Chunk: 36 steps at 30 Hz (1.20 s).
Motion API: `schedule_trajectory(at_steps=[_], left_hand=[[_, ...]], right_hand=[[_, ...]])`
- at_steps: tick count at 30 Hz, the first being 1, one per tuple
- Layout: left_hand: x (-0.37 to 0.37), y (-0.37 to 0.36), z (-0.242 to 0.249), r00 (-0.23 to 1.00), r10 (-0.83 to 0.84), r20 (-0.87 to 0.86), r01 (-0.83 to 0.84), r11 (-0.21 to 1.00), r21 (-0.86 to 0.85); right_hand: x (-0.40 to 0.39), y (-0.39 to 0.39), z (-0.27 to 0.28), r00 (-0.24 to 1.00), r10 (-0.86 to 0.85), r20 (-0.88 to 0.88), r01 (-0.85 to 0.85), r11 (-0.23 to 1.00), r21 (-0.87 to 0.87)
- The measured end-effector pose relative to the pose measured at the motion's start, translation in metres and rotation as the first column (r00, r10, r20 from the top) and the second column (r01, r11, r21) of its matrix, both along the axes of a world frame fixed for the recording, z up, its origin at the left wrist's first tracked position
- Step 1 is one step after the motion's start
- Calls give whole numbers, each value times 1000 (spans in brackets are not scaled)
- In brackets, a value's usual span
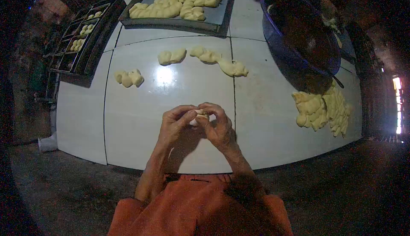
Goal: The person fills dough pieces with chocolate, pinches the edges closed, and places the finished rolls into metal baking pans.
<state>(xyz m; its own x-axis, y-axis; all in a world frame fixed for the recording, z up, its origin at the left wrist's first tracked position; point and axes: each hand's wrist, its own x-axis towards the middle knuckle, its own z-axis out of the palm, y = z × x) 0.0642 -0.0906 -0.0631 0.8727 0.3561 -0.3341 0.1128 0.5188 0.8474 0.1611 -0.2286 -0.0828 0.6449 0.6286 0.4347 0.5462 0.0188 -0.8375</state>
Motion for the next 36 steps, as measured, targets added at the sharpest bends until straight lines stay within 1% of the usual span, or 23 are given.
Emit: schedule_trajectory(at_steps=[1,2,3,6,7,10,11,13,15,16,17,19,21,22,23,25,26,29,30,31,33,34,36], left_hand=[[0,-1,0,1000,-24,20,22,996,82],[0,-4,-2,998,-41,51,32,986,165],[1,-8,-2,998,-44,48,35,986,164],[2,-13,3,992,-81,96,42,935,351],[3,-14,1,992,-81,96,43,936,348],[5,-16,-4,993,78,-87,-63,985,161],[5,-16,-4,993,78,-90,-63,985,160],[4,-16,-5,982,164,-98,-170,984,-55],[-3,-10,-22,987,111,-117,-115,993,-20],[-4,-10,-24,978,86,-190,-12,932,363],[-4,-10,-26,961,87,-262,120,723,680],[-4,-12,-12,936,144,-321,141,683,717],[-2,-13,-12,982,118,-146,118,221,968],[-3,-10,-24,982,14,-188,183,173,968],[0,-10,-27,984,8,-178,174,176,969],[7,-15,-29,978,74,-197,197,7,980],[9,-14,-27,966,31,-258,252,137,958],[16,-16,-24,972,91,-215,212,37,977],[17,-13,-28,952,66,-298,295,54,954],[18,-13,-24,954,64,-294,291,48,955],[22,-12,-15,941,77,-330,327,45,944],[23,-7,-22,950,58,-307,303,76,950],[36,0,-26,960,42,-276,272,87,958]], right_hand=[[-3,0,-7,996,-41,-74,44,998,45],[0,0,-15,996,-74,50,70,995,67],[-1,-1,-15,996,-76,47,73,995,65],[-6,-1,-17,972,-233,-8,233,972,-23],[-7,0,-17,972,-234,-8,233,972,-26],[-4,3,-7,941,-165,-296,132,983,-126],[-4,0,0,940,-165,-298,132,983,-128],[-8,-6,8,975,23,-219,-56,987,-148],[-11,-10,-1,952,21,-305,-72,985,-154],[-6,-11,-3,930,-20,-366,-78,965,-251],[-1,-10,-6,905,-69,-419,-88,935,-344],[5,-3,-10,919,-122,-374,-72,883,-464],[9,2,-5,997,-65,-50,19,778,-628],[11,3,-4,996,-76,-55,21,755,-655],[14,2,-6,996,-81,-44,32,753,-658],[24,-3,-12,970,-173,-172,58,848,-527],[32,-6,-13,946,-237,-221,103,866,-490],[79,-9,4,906,-411,-103,287,773,-566],[99,-9,-1,896,-445,-16,371,767,-524],[120,-5,-9,889,-401,220,458,765,-453],[146,-1,-10,855,-313,415,496,730,-470],[155,1,-10,853,-317,414,498,732,-466],[171,2,-9,863,-11,506,364,708,-606]])
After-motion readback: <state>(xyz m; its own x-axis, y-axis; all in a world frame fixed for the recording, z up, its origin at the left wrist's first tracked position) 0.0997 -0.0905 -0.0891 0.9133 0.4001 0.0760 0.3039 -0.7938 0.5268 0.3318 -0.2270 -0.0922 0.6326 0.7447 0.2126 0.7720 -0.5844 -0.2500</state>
